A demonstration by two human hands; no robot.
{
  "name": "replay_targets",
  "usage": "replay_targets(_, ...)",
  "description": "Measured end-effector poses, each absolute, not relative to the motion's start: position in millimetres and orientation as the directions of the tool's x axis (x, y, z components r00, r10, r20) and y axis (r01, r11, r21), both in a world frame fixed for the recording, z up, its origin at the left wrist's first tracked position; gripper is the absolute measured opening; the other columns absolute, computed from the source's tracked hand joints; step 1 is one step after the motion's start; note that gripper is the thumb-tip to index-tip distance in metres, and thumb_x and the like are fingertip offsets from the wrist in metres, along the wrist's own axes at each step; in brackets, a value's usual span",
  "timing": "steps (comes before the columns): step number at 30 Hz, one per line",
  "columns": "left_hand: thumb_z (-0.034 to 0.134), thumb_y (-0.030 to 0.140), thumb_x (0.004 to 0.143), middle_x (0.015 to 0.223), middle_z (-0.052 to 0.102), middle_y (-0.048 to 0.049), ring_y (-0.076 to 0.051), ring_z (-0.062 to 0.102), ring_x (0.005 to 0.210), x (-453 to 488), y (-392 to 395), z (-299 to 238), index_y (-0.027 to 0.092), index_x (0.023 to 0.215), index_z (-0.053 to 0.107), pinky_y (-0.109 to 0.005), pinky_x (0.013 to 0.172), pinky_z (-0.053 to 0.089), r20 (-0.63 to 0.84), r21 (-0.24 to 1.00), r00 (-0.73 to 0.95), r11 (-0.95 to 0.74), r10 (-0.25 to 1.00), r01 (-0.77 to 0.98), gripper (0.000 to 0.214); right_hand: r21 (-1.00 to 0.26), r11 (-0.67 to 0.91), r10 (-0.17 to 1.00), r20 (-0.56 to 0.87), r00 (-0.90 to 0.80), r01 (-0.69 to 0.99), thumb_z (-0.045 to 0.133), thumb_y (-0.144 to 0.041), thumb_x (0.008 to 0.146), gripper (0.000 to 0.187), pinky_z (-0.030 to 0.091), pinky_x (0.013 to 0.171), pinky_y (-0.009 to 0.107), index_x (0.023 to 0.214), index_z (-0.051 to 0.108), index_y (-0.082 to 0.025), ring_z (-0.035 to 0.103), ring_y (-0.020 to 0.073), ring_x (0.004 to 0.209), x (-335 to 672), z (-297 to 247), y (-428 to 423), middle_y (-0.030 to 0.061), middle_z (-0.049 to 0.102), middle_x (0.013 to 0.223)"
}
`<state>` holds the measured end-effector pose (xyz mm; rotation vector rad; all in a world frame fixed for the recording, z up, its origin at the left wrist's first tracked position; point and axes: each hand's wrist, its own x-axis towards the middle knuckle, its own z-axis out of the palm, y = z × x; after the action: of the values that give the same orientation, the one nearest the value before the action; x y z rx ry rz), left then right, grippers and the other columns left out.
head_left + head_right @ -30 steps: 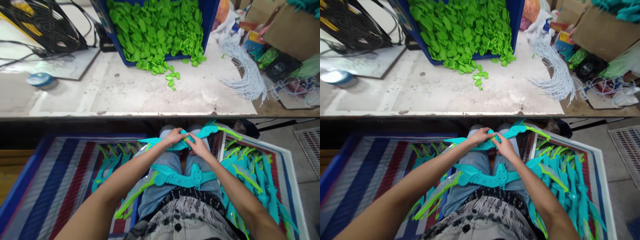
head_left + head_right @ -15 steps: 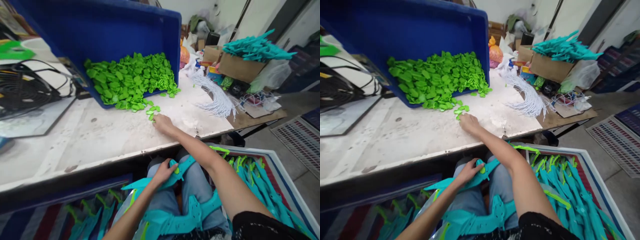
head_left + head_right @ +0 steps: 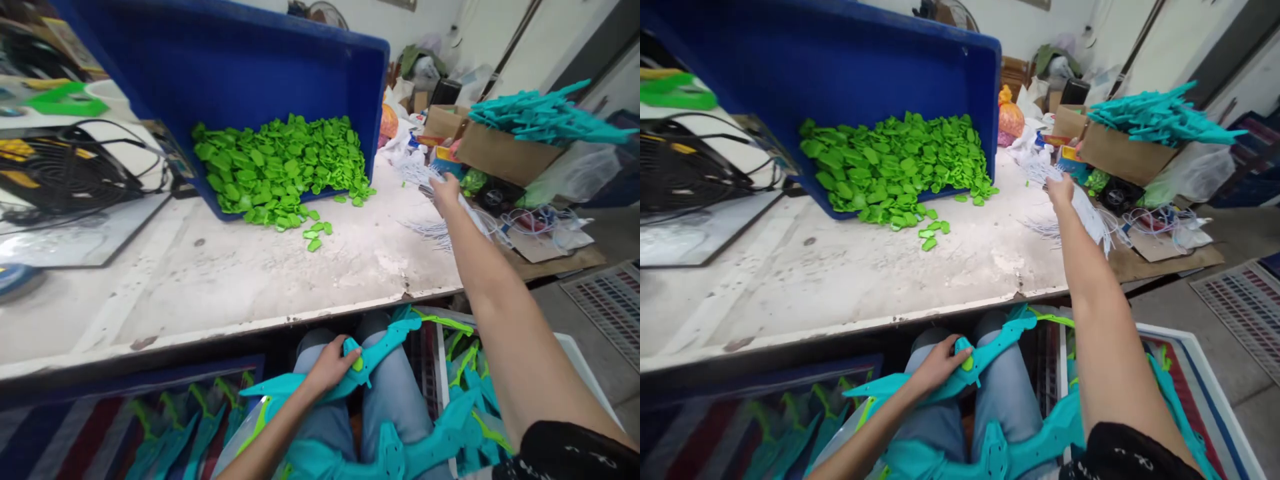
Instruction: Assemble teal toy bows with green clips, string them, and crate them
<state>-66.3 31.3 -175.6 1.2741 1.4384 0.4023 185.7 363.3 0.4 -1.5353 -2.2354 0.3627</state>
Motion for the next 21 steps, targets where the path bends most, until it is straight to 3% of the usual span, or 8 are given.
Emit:
replay_targets(3, 0.052, 0.046, 0.079, 0.102, 0.068, -0.0119, -0.026, 0.063, 0.096, -67, 30, -175, 0.010, 0.115, 0.058, -0.032, 0.081, 0.048, -0.501, 0.798, 0.189, 0.366, 0.845, 0.479, 0.052, -0.401, 0.368, 0.929, 0.199, -0.312, 0.839, 0.039, -0.016, 0.094, 0.032, 0.045, 0.093, 0.043, 0.112, 0.066, -0.015, 0.063, 0.0221, 0.098, 123, -41, 341, 0.0103, 0.068, 0.095)
replay_targets(5, 0.052, 0.048, 0.079, 0.107, 0.068, -0.0131, -0.027, 0.063, 0.097, -68, 30, -176, 0.009, 0.119, 0.057, -0.033, 0.082, 0.049, -0.498, 0.801, 0.189, 0.365, 0.846, 0.474, 0.056, -0.397, 0.471, 0.881, 0.183, -0.435, 0.788, 0.050, -0.014, 0.090, 0.025, 0.045, 0.094, 0.038, 0.105, 0.070, -0.018, 0.062, 0.0215, 0.101, 75, -69, 311, 0.0087, 0.068, 0.100)
replay_targets(8, 0.052, 0.049, 0.080, 0.106, 0.069, -0.0133, -0.027, 0.064, 0.095, -68, 31, -176, 0.008, 0.122, 0.056, -0.034, 0.082, 0.049, -0.486, 0.803, 0.195, 0.347, 0.852, 0.485, 0.059, -0.351, 0.653, 0.751, 0.185, -0.634, 0.671, 0.059, -0.021, 0.087, 0.024, 0.046, 0.094, 0.033, 0.109, 0.069, -0.021, 0.057, 0.0204, 0.105, 15, -95, 270, 0.0072, 0.063, 0.111)
replay_targets(11, 0.053, 0.047, 0.082, 0.109, 0.068, -0.0150, -0.028, 0.065, 0.099, -67, 31, -174, 0.007, 0.125, 0.054, -0.036, 0.087, 0.049, -0.454, 0.804, 0.196, 0.305, 0.869, 0.511, 0.059, -0.200, 0.775, 0.631, 0.186, -0.753, 0.600, 0.053, -0.023, 0.092, 0.019, 0.046, 0.092, 0.037, 0.103, 0.067, -0.017, 0.052, 0.0229, 0.106, -16, -99, 252, 0.0110, 0.059, 0.111)
replay_targets(13, 0.054, 0.042, 0.084, 0.118, 0.065, -0.0171, -0.029, 0.063, 0.107, -68, 27, -170, 0.008, 0.130, 0.050, -0.038, 0.094, 0.048, -0.374, 0.806, 0.158, 0.236, 0.914, 0.543, 0.058, -0.159, 0.785, 0.620, 0.186, -0.762, 0.599, 0.047, -0.018, 0.093, 0.018, 0.045, 0.091, 0.039, 0.096, 0.065, -0.014, 0.051, 0.0239, 0.104, -20, -98, 248, 0.0130, 0.059, 0.107)
replay_targets(16, 0.056, 0.039, 0.086, 0.131, 0.056, -0.0184, -0.030, 0.055, 0.121, -69, 9, -165, 0.012, 0.134, 0.047, -0.044, 0.101, 0.045, -0.099, 0.757, 0.144, -0.019, 0.985, 0.653, 0.056, -0.272, 0.752, 0.656, 0.228, -0.719, 0.600, 0.045, -0.016, 0.092, 0.014, 0.044, 0.093, 0.040, 0.093, 0.059, -0.014, 0.052, 0.0241, 0.104, -3, -94, 235, 0.0138, 0.059, 0.107)
replay_targets(18, 0.062, 0.040, 0.083, 0.137, 0.051, -0.0191, -0.033, 0.047, 0.129, -68, -8, -163, 0.015, 0.132, 0.049, -0.048, 0.105, 0.041, 0.049, 0.634, 0.250, -0.223, 0.967, 0.741, 0.057, -0.432, 0.690, 0.711, 0.252, -0.657, 0.581, 0.044, -0.019, 0.092, 0.010, 0.046, 0.089, 0.037, 0.092, 0.054, -0.017, 0.056, 0.0215, 0.098, 21, -91, 214, 0.0109, 0.061, 0.101)
replay_targets(21, 0.066, 0.032, 0.081, 0.147, 0.040, -0.0223, -0.036, 0.036, 0.138, -58, -30, -164, 0.013, 0.135, 0.046, -0.051, 0.107, 0.038, 0.032, 0.395, 0.394, -0.374, 0.918, 0.839, 0.061, -0.737, 0.489, 0.807, 0.180, -0.562, 0.467, 0.043, -0.031, 0.093, 0.013, 0.049, 0.070, 0.029, 0.089, 0.048, -0.020, 0.059, 0.0142, 0.070, 63, -86, 166, 0.0027, 0.063, 0.083)
